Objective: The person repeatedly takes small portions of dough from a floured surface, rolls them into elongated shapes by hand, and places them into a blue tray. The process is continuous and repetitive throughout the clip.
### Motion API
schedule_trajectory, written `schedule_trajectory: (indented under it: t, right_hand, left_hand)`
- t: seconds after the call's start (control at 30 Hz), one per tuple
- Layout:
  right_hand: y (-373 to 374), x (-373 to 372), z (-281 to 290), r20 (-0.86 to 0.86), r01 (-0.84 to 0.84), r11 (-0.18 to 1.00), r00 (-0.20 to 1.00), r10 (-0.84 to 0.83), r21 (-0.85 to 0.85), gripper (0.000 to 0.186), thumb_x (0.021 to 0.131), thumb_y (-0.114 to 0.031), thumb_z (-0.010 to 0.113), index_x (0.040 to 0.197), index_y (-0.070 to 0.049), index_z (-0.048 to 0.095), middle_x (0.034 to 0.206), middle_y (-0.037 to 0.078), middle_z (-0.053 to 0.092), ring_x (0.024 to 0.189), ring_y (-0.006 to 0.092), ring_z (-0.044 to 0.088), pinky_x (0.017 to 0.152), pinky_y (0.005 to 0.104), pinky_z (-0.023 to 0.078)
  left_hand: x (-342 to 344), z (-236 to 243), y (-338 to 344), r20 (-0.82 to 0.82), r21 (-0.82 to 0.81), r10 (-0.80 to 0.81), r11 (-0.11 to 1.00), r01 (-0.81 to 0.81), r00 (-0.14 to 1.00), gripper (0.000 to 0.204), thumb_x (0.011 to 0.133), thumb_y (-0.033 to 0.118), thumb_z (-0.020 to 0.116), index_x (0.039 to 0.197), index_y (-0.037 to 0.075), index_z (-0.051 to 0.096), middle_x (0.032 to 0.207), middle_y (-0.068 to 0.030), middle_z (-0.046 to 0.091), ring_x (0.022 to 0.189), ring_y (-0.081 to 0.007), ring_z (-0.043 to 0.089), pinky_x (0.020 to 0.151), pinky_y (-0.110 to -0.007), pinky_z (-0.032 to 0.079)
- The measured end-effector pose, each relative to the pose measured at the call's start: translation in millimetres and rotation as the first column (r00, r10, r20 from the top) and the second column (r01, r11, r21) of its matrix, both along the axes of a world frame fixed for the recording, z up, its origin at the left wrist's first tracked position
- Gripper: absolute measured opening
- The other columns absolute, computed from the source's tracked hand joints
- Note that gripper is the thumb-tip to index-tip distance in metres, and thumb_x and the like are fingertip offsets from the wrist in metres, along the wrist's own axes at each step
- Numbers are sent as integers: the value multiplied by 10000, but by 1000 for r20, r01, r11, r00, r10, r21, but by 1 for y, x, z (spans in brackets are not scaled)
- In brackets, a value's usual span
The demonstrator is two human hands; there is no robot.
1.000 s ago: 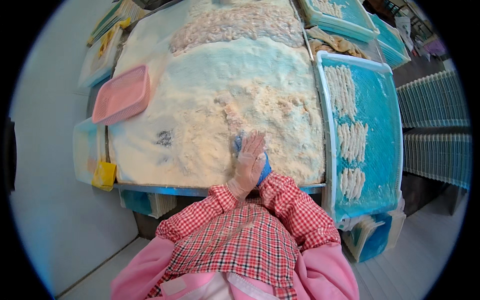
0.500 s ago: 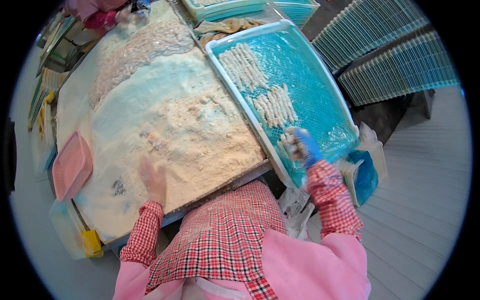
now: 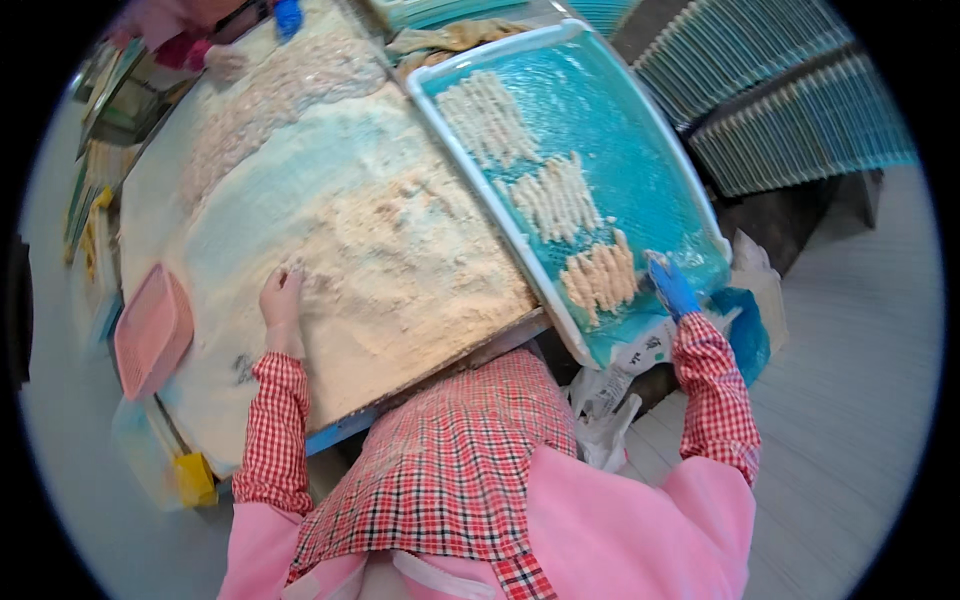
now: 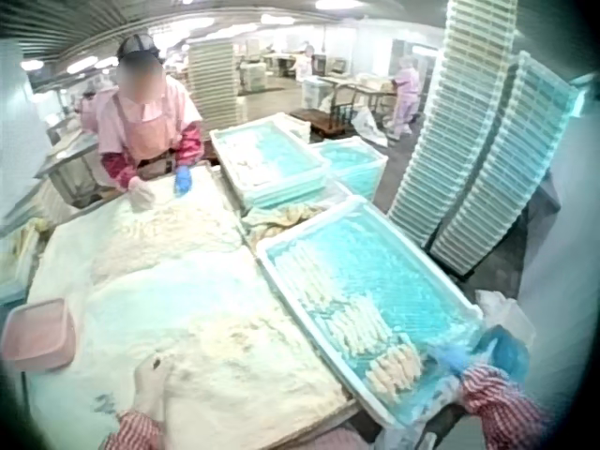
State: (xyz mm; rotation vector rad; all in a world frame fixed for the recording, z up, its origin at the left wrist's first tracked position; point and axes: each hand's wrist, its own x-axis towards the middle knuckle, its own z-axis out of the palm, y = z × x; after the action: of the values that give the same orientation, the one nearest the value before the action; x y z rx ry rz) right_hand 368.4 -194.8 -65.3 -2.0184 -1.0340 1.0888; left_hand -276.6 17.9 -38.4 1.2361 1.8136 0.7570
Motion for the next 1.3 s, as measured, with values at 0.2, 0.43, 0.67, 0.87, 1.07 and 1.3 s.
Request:
schedule_trajectory:
  t: [0.2,0.43,0.67,0.87,1.07,1.3]
  right_hand:
    - [62,-100,89,416,11,992,909,43,-125,492,986,-432,369,1055,-54,676,726,100,634,715,171,618,719,344,465]
    - [134,-258,63,159,-329,926,940,303,184,288,948,-238,447,1090,-67,630,833,128,645,728,242,619,693,362,477]
    - [166,-433,32,600,-794,513,593,537,325,409,795,-55,583,1200,-94,546,1081,150,585,968,316,572,772,422,494]
    - [172,-425,-9,649,-881,452,426,630,140,249,785,-38,573,1024,-94,609,974,125,575,913,311,573,742,411,497]
    - [175,-403,16,612,-806,571,533,585,156,353,794,-33,559,1134,-117,603,1023,123,595,937,311,578,775,405,493]
    - [163,-410,38,654,-832,514,510,558,211,478,773,-58,625,1242,-110,553,1172,132,575,1018,317,559,835,410,479]
  left_hand:
    - [-14,47,-23,117,258,-4,966,-27,993,141,850,80,592,954,9,656,743,-37,630,635,-128,558,618,-256,454]
    - [-53,38,-74,-532,-158,-517,838,522,670,290,858,230,596,1070,31,600,982,-137,628,889,-305,598,802,-366,478]
    - [12,-5,-43,-678,13,-229,946,323,699,318,917,305,504,1034,35,624,1047,-118,638,954,-211,616,825,-353,481]
    - [-49,-10,-45,-46,-262,129,955,-136,991,246,910,240,531,1029,52,637,1082,-104,658,972,-173,624,808,-299,493]
    - [-33,24,-24,-276,-197,-165,974,112,947,247,876,198,568,1059,42,625,1050,-117,640,969,-197,606,844,-356,476]
    - [13,29,-17,-173,-151,-212,971,187,962,182,903,236,574,945,77,652,878,-89,637,849,-166,612,736,-342,480]
